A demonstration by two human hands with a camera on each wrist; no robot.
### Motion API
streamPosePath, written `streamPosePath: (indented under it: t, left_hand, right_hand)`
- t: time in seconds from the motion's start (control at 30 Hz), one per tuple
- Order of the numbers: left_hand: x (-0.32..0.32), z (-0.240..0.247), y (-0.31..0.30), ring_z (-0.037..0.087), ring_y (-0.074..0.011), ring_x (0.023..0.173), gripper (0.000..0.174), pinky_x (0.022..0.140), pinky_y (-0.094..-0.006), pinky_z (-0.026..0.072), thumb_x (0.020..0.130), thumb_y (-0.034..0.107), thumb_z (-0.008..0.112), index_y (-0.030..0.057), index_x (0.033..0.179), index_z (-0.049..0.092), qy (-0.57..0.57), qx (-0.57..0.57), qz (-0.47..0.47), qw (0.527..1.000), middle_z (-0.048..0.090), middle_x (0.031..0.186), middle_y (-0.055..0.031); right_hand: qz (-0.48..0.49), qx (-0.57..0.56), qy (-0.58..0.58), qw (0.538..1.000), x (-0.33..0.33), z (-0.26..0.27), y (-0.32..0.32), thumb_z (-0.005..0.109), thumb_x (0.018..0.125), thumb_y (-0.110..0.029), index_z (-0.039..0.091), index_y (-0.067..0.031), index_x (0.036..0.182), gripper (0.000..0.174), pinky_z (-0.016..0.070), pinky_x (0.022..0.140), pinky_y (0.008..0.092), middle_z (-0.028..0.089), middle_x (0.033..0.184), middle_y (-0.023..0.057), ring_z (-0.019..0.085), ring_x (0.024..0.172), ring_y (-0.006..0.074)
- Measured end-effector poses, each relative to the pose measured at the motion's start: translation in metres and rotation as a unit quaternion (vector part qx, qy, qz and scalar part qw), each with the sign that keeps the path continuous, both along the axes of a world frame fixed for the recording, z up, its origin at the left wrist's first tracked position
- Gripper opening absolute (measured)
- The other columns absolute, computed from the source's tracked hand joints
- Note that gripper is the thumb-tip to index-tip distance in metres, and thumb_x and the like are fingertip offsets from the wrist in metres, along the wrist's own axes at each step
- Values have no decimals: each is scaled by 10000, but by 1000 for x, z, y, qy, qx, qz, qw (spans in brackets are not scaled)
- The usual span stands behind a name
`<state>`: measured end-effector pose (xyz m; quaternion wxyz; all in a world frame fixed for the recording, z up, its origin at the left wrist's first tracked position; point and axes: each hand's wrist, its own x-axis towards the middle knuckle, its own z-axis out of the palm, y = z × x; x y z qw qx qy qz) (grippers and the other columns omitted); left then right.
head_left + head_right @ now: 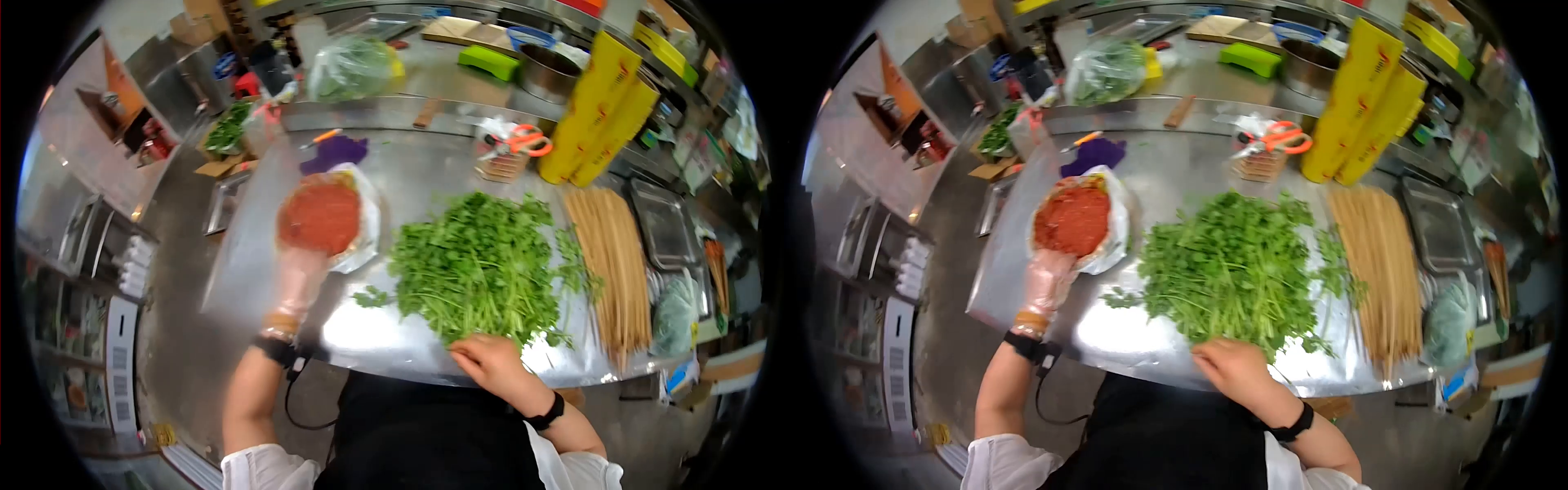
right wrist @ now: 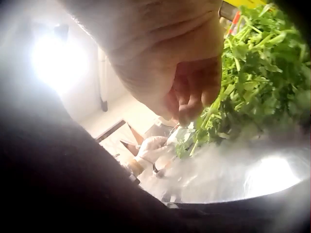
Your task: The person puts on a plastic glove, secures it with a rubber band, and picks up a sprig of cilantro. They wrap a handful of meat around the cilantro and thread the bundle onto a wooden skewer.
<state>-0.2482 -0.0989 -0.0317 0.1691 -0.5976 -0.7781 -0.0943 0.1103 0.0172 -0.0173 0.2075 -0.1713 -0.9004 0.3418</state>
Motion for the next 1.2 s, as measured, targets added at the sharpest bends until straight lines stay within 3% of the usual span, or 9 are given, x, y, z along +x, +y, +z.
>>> streamPosePath:
  t: [0.07,0.33,0.6,0.73,0.9,1.0,1.07,1.13,1.2]
  left_hand:
    - [9,-13,-4,566,-327,739,218,693,-435,470,650,95,726,41,853,669,-46,110,-66,991,598,769,-119]
    - [81,10,-49,549,-307,688,410,629,-412,439,632,3,736,56,1016,602,-95,145,-124,977,562,742,-83]
    - [116,-4,-64,575,-310,721,291,655,-421,457,685,110,721,78,963,642,-126,143,-142,971,615,805,-83]
    - [106,-2,-63,573,-313,828,307,742,-421,455,705,179,724,77,980,633,-165,85,-174,967,620,876,-89]
    - [98,44,-54,560,-318,1023,474,912,-414,443,825,306,677,23,1190,571,-201,96,-171,960,593,1121,-153]
    - [91,60,-49,521,-295,1112,344,975,-405,403,919,186,564,0,1209,550,-241,166,-132,947,563,1186,-154]
    - [101,51,-37,510,-297,1133,301,994,-406,388,936,138,527,-1,1203,545,-327,247,-98,907,552,1213,-157]
    - [120,53,-16,499,-309,1164,314,1021,-412,361,940,132,510,1,1224,534,-258,234,-88,933,544,1241,-158]
    - [137,44,-6,497,-313,1171,321,1030,-417,352,939,134,510,-3,1228,534,-254,241,-103,931,541,1250,-160]
  right_hand:
    - [-6,74,10,997,4,9,3,689,811,-164,639,-73,868,119,491,524,338,627,751,66,621,631,250]
    - [-80,55,18,995,6,27,25,724,776,-90,643,-56,894,147,459,489,304,583,700,65,573,540,201]
    - [-251,94,-66,961,9,22,108,767,740,-137,663,-24,864,198,475,539,311,624,702,90,600,582,203]
    - [-222,-56,-30,973,9,18,118,713,760,-128,642,-4,792,146,491,629,383,627,707,123,621,672,305]
    - [-201,-299,91,928,39,77,125,530,965,-167,549,-73,1008,106,447,516,236,645,724,29,594,608,80]
    - [-162,-320,158,920,42,78,132,532,959,-176,559,-67,978,113,457,495,241,661,746,45,591,576,91]
    - [-165,-312,1,936,32,55,124,558,930,-183,575,-44,991,152,487,507,260,664,760,80,606,565,121]
    - [-155,-9,-11,988,34,40,115,620,868,-197,612,-5,1038,257,526,661,367,672,892,163,669,718,253]
    - [-216,71,2,974,56,43,114,654,837,-237,621,-26,1074,319,520,736,383,667,991,155,665,836,284]
